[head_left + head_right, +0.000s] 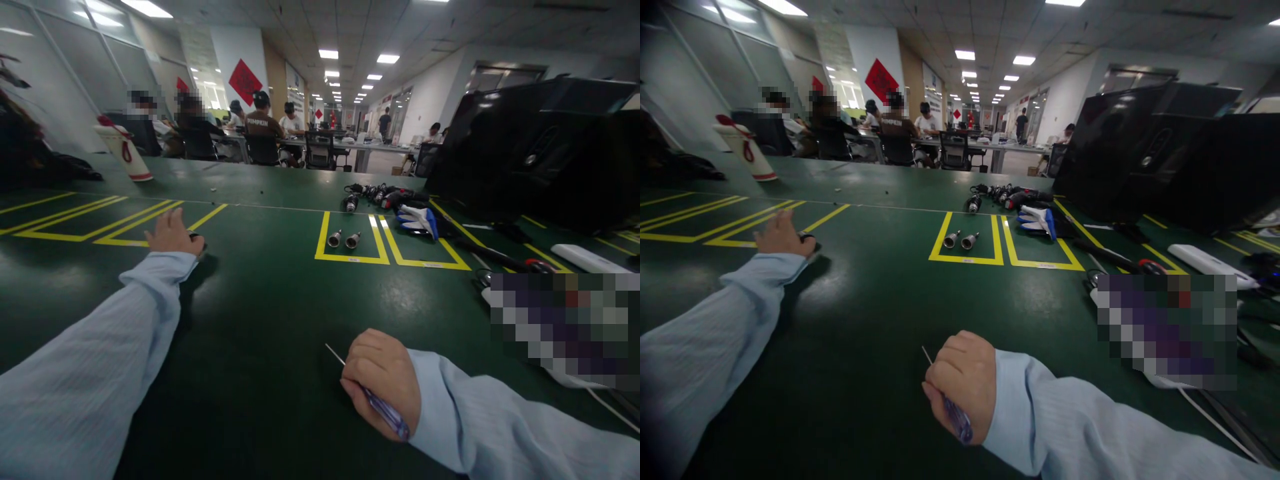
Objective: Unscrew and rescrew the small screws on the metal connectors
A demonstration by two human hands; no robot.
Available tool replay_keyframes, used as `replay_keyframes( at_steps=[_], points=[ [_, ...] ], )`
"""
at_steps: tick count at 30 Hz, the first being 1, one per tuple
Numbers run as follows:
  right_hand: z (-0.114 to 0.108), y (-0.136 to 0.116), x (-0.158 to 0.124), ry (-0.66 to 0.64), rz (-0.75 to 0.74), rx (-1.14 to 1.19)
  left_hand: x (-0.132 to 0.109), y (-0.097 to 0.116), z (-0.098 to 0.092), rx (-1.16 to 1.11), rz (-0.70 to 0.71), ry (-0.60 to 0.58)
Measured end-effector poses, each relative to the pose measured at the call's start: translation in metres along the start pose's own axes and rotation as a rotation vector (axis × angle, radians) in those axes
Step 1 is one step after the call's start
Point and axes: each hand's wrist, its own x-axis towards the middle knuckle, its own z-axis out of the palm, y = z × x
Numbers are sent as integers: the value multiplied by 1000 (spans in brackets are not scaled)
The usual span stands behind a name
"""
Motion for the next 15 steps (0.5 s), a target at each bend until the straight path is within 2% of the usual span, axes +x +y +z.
replay_keyframes(
  at_steps=[2, 4, 9, 12, 15],
  points=[
    [-2, -1, 0, -3, -7, 11, -8, 7, 1, 105, 103, 6],
    [-3, -4, -2, -10, -4, 26, -23, 17, 6, 161, 224, -107],
    [-2, -14, -9, -12, 52, 53, -84, 46, 20, 121, 518, -701],
    [-1, -18, -12, 7, 59, 64, -105, 57, 22, 126, 575, -779],
    [0, -19, -10, 10, 40, 80, -102, 66, 25, 180, 597, -802]
  ],
)
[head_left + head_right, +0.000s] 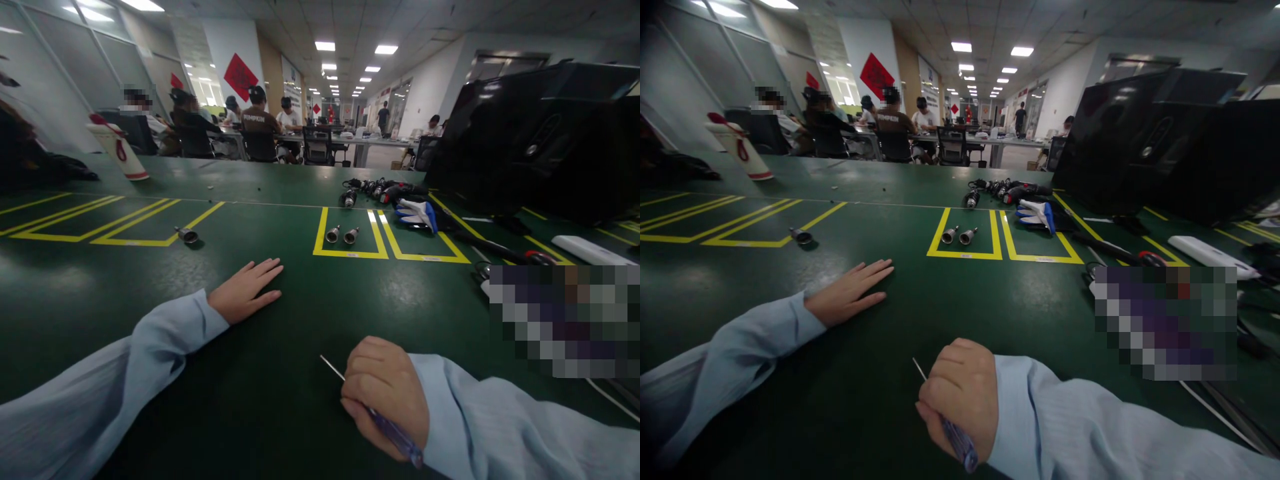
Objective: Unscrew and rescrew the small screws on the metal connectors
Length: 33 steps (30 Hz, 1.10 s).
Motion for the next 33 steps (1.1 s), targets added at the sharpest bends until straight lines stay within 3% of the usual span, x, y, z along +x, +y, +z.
replay_keyframes(
  at_steps=[4, 8, 12, 15, 18, 23, 27, 33],
  points=[
    [2, 2, 5, -7, -38, 23, 36, 6, -1, 50, 2, 68],
    [5, 2, 8, -10, -43, 24, 90, 22, 10, 53, -14, 225],
    [3, 2, 9, -28, -58, 17, 139, 35, 19, 75, 0, 289],
    [2, 3, 7, -48, -64, 5, 161, 38, 22, 87, 21, 286],
    [3, 3, 4, -34, -55, -24, 167, 36, 21, 78, 6, 282],
    [-3, 2, 1, -16, -53, -30, 143, 36, 17, 41, -37, 299],
    [-12, 3, 0, -20, -57, -9, 92, 53, 15, -20, -35, 282],
    [-19, -2, -10, -15, -32, 21, 12, 99, 14, -245, -46, 233]
  ],
)
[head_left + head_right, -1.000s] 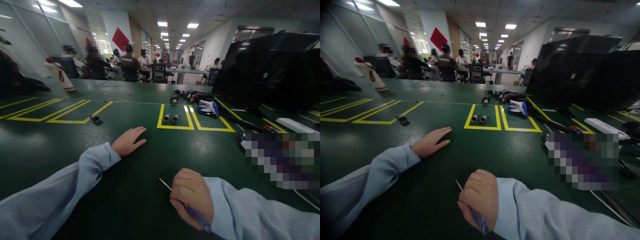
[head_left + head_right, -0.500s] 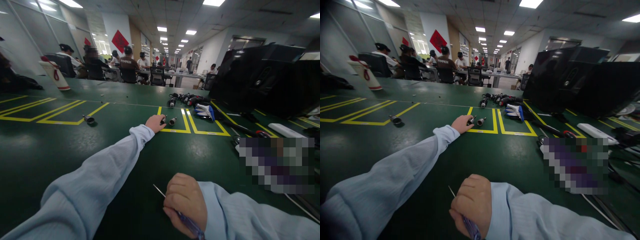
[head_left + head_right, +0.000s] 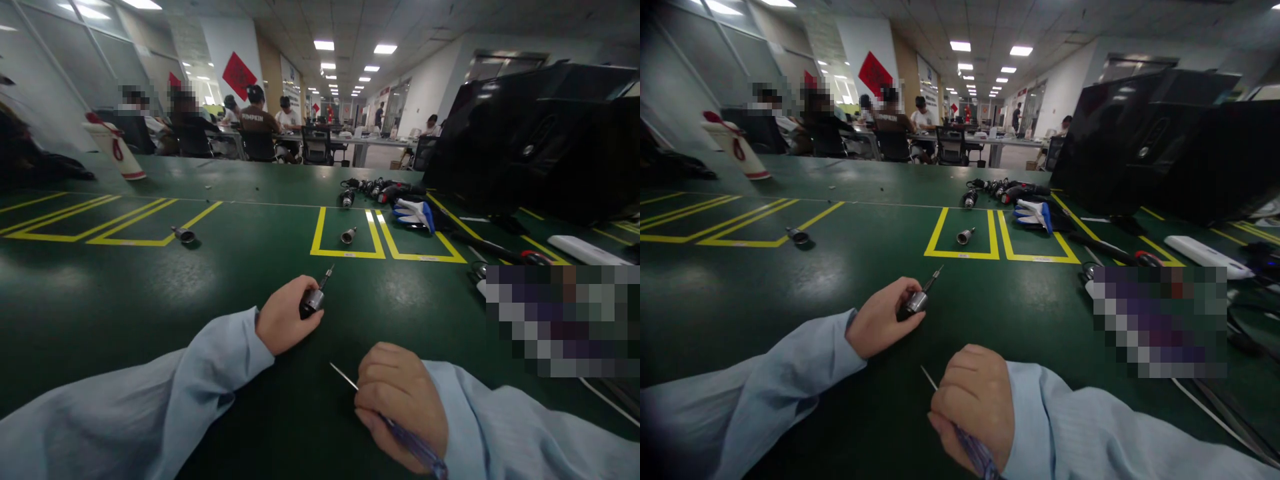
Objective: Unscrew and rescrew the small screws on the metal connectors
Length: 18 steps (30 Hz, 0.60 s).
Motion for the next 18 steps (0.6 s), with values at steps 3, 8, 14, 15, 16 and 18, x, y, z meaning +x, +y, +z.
replay_keyframes(
  at_steps=[3, 8, 14, 15, 16, 18],
  points=[
    [1, -3, -2, -30, 10, 5, -15, 15, 0, -82, -46, -3],
    [5, 1, -1, -115, 30, -14, -13, 18, 5, -295, -114, 33],
    [7, 4, 1, -175, 72, -8, -9, 12, 7, -760, -210, 4],
    [8, 2, 1, -172, 73, -13, -8, 11, 8, -828, -233, 0],
    [12, 0, 3, -165, 63, -21, -7, 10, 8, -891, -256, 0],
    [22, -8, 6, -127, 7, -35, -3, 7, 9, -997, -304, 29]
  ],
)
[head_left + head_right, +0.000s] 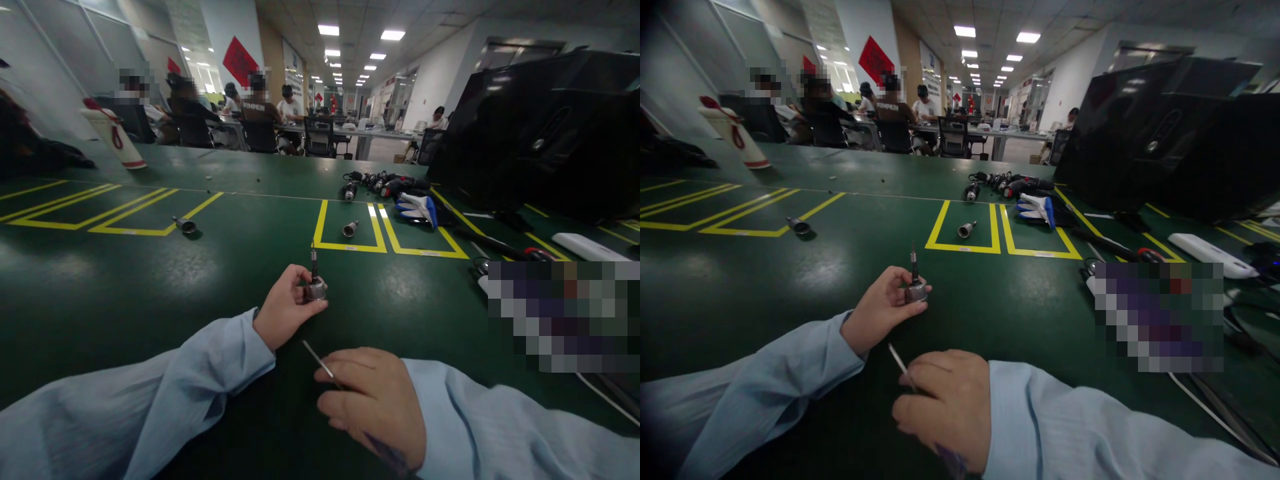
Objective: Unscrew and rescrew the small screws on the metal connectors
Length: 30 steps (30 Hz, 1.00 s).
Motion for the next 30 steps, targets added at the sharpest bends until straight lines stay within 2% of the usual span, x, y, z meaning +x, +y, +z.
replay_keyframes(
  at_steps=[3, 5, 8, 13, 19, 23, 30],
  points=[
    [20, -12, 9, 57, -151, -5, 7, -2, -3, -100, -30, 96],
    [31, -16, 16, -22, -214, -36, 11, -2, -4, -135, -38, 134],
    [38, -17, 24, -143, -176, -60, 12, 0, -5, -163, -49, 114],
    [35, -16, 27, -284, -96, -56, 12, 2, -7, -219, -95, 74],
    [30, -16, 24, -289, -58, -35, 11, 5, -10, -233, -155, 28],
    [22, -13, 19, -287, -33, -28, 10, 10, -11, -252, -231, 40],
    [3, 5, 8, -300, 12, 43, 11, 13, -21, -192, -315, 3]
  ],
)
